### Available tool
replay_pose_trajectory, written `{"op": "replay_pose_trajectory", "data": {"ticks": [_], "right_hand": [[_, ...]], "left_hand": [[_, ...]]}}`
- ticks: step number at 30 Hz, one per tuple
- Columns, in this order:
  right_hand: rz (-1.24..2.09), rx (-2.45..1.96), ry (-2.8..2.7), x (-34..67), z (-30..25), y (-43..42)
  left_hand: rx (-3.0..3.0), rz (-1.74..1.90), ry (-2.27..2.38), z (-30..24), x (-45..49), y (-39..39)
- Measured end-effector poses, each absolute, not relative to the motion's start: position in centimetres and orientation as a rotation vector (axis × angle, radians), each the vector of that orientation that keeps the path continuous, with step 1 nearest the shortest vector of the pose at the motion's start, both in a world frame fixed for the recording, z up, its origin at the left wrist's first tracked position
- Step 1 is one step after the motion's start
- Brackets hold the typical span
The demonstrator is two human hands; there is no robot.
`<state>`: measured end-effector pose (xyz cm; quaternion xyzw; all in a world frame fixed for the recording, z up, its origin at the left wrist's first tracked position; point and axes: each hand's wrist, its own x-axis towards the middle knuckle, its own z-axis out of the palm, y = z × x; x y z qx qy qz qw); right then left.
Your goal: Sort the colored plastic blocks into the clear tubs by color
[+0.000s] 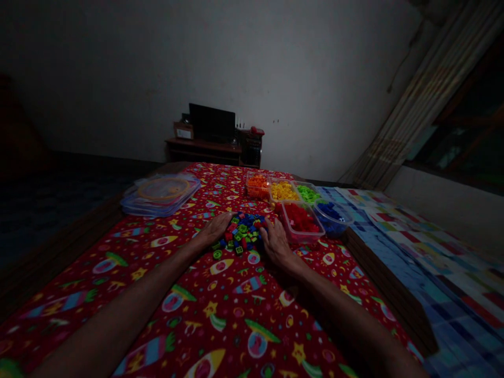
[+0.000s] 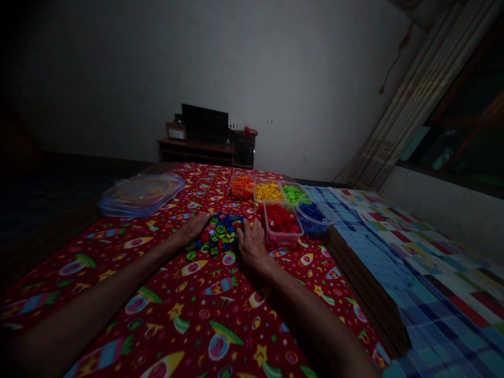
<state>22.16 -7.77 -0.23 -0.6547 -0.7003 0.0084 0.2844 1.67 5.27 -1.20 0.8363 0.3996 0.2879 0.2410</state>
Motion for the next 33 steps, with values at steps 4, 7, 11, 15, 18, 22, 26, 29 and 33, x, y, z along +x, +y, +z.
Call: {"op": "replay_pose_trajectory", "data": {"ticks": [4,7,11,15,18,22,26,29,33], "right_hand": [[0.143,-1.722,-1.884,22.0,-1.3,-7.8],[0.214,-1.602,-1.847,20.9,-0.1,-7.2],[0.258,-1.484,-1.686,20.6,3.3,-5.8],[0.293,-1.408,-1.645,22.6,4.9,-4.3],[0.277,-1.495,-1.801,24.2,4.6,-3.9],[0.091,-1.699,-2.09,24.8,3.6,-4.5],[-0.159,-1.705,-2.168,24.8,2.1,-5.2],[-0.18,-1.664,-2.223,25.1,1.0,-5.4],[-0.176,-1.563,-2.187,25.7,0.0,-5.3]], "left_hand": [[2.278,0.799,1.093,-1.1,1.7,5.2],[2.282,0.8,1.102,-0.7,1.7,4.9],[2.283,0.79,1.103,-0.6,1.6,4.7],[2.271,0.792,1.09,-0.8,1.6,4.9],[2.273,0.789,1.081,-0.9,1.6,5.0],[2.288,0.781,1.1,-1.0,1.6,5.1],[2.291,0.779,1.109,-0.9,1.6,5.0],[2.305,0.759,1.122,-0.7,1.5,5.0],[2.322,0.759,1.12,-0.8,1.5,5.1]]}}
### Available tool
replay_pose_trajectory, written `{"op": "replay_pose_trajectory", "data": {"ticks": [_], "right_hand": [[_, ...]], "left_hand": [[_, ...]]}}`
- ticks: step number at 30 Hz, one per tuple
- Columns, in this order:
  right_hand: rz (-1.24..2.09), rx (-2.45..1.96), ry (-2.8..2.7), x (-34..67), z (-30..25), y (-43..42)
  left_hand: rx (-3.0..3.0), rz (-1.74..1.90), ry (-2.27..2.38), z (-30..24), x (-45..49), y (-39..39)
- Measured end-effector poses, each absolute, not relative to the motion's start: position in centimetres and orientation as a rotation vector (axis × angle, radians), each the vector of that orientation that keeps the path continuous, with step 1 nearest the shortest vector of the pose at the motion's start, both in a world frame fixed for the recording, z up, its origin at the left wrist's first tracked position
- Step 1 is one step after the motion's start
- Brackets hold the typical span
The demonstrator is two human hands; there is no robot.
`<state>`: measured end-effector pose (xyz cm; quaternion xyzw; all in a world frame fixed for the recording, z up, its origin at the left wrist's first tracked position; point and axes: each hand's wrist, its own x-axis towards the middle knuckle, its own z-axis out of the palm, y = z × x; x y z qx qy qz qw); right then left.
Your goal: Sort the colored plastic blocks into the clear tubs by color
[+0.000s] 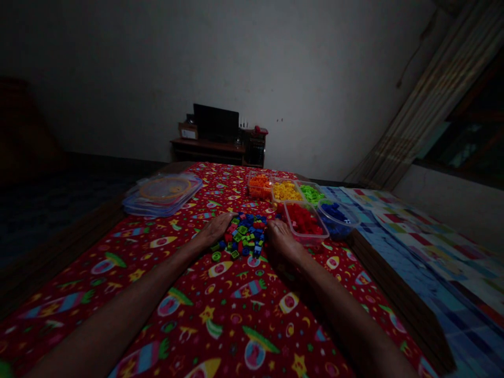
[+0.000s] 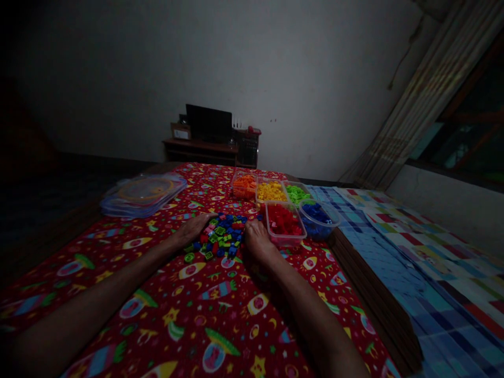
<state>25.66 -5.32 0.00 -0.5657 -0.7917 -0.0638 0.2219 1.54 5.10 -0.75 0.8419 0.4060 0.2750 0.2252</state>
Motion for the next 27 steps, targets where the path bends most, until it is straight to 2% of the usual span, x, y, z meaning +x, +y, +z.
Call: {"op": "replay_pose_trajectory", "data": {"ticks": [5,13,20,27], "right_hand": [[-0.232,-1.437,-2.114,26.1,-0.4,-4.5],[-0.142,-1.53,-2.284,25.9,0.6,-4.3],[-0.354,-2.019,-2.551,24.4,6.5,-0.8],[-0.379,-2.072,-2.691,24.3,6.1,1.1]], "left_hand": [[2.332,0.746,1.138,-0.6,1.7,5.1],[2.319,0.787,1.107,-0.8,1.6,5.1],[2.324,0.786,1.102,-0.8,1.5,5.1],[2.301,0.783,1.105,-0.4,1.7,4.6]]}}
